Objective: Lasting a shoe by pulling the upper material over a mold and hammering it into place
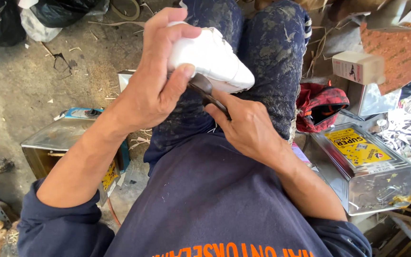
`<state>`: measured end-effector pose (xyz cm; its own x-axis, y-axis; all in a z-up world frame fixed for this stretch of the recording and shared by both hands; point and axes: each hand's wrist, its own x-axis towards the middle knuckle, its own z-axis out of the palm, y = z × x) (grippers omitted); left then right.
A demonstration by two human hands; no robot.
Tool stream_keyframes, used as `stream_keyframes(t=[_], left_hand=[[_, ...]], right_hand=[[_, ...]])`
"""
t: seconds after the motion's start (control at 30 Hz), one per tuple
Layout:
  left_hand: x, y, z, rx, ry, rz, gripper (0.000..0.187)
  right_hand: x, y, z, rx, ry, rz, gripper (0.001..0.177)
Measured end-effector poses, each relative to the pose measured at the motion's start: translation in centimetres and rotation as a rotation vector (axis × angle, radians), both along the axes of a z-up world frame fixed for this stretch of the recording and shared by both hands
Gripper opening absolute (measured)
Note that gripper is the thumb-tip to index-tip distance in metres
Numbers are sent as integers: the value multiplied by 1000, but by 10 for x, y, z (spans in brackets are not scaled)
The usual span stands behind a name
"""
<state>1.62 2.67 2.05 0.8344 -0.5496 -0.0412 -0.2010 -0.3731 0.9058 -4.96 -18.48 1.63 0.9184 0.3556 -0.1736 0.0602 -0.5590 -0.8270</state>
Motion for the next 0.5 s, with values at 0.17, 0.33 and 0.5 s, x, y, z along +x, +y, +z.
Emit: stream_keyframes(t=[0.17,0.33,0.5], left_hand=[[2,3,-3,-28,19,33,43],[-4,4,-8,-32,39,22,43],[5,6,-4,-68,130,3,48]], right_hand=[[5,8,-3,243,365,-40,23],[-3,13,-24,343,401,-15,20],[17,1,-34,432,442,136,25]])
